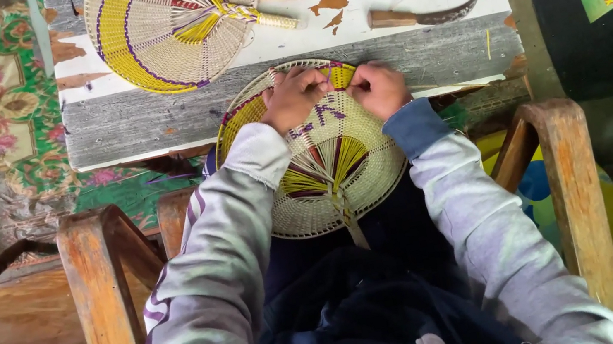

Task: Weaving the outer edge of a decorative hand fan using thin strips of material

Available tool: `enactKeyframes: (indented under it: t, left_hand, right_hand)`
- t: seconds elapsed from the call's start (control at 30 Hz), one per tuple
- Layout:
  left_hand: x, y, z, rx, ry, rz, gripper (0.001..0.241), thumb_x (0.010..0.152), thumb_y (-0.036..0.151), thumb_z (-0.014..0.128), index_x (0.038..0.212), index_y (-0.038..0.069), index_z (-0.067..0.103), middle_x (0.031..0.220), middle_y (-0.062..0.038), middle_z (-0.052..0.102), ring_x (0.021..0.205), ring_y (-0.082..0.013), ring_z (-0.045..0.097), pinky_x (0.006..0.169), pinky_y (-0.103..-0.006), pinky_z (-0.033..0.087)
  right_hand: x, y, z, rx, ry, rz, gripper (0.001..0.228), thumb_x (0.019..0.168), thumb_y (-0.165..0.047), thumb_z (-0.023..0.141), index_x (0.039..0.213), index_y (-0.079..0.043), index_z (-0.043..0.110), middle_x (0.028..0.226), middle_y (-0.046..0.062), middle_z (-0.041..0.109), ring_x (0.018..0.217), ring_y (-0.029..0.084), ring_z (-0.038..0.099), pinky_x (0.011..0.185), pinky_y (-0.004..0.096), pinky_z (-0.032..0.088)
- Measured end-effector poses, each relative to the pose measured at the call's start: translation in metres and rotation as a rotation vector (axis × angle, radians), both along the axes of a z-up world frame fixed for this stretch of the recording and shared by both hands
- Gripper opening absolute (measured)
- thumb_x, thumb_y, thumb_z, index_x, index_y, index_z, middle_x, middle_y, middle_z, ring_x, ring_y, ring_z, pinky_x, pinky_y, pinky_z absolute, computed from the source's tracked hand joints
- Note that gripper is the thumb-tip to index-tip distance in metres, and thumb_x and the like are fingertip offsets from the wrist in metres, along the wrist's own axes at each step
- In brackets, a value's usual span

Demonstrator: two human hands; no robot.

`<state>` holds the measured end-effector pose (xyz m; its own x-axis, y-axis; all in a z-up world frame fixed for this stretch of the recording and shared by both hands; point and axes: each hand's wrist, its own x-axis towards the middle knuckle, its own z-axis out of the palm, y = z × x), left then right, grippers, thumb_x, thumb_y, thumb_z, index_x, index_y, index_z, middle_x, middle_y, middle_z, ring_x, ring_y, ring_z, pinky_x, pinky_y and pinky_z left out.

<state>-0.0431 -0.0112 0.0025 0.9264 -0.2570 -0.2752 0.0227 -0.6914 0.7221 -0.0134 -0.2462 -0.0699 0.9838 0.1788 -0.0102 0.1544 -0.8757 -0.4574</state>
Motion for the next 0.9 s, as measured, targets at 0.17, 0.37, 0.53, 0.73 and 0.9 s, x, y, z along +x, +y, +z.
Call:
enactKeyframes:
  t: [0.17,0.37,0.53,0.73,0.9]
  left_hand:
    - [0.000,0.001,-0.004,-0.003,-0.011,-0.007,0.024,0.101,0.055,0.051,0.115,0.040,0.065,0.137,0.009,0.055,0.132,-0.0295,0.047,0.105,-0.0508,0.027]
    - [0.000,0.000,-0.001,-0.015,0.000,-0.010,0.026,0.102,0.054,0.051,0.116,0.036,0.064,0.135,0.007,0.055,0.134,-0.0320,0.045,0.108,-0.0523,0.024]
    - [-0.001,0.000,0.004,-0.014,0.012,-0.013,0.028,0.101,0.055,0.051,0.117,0.035,0.065,0.136,0.006,0.054,0.135,-0.0321,0.042,0.108,-0.0535,0.024]
    - [-0.002,0.000,-0.003,-0.016,-0.009,-0.005,0.030,0.099,0.057,0.052,0.117,0.036,0.064,0.132,0.006,0.055,0.132,-0.0329,0.045,0.106,-0.0521,0.025]
    - [-0.003,-0.002,-0.001,-0.016,-0.027,-0.001,0.030,0.099,0.059,0.052,0.113,0.037,0.066,0.131,0.008,0.056,0.130,-0.0327,0.048,0.103,-0.0495,0.026]
  right_hand:
    - [0.000,0.005,-0.005,0.034,-0.039,0.056,0.017,0.082,-0.034,0.076,0.096,-0.029,0.067,0.090,-0.002,0.066,0.102,0.023,0.068,0.096,0.041,0.057]
    - [0.001,0.005,0.006,0.076,-0.033,0.132,0.015,0.081,-0.025,0.077,0.091,-0.028,0.067,0.088,-0.003,0.066,0.099,0.023,0.068,0.092,0.040,0.057]
    - [0.001,0.008,0.008,0.047,0.007,0.093,0.014,0.080,-0.027,0.077,0.089,-0.031,0.067,0.090,-0.005,0.061,0.100,0.020,0.068,0.095,0.037,0.057]
    - [0.007,0.016,0.004,0.036,0.037,0.096,0.013,0.079,-0.025,0.080,0.086,-0.029,0.070,0.087,-0.003,0.060,0.097,0.024,0.071,0.092,0.039,0.058]
    - [0.007,0.008,0.002,0.143,0.032,0.150,0.016,0.080,-0.021,0.082,0.090,-0.027,0.072,0.088,0.001,0.061,0.098,0.028,0.071,0.090,0.041,0.058]
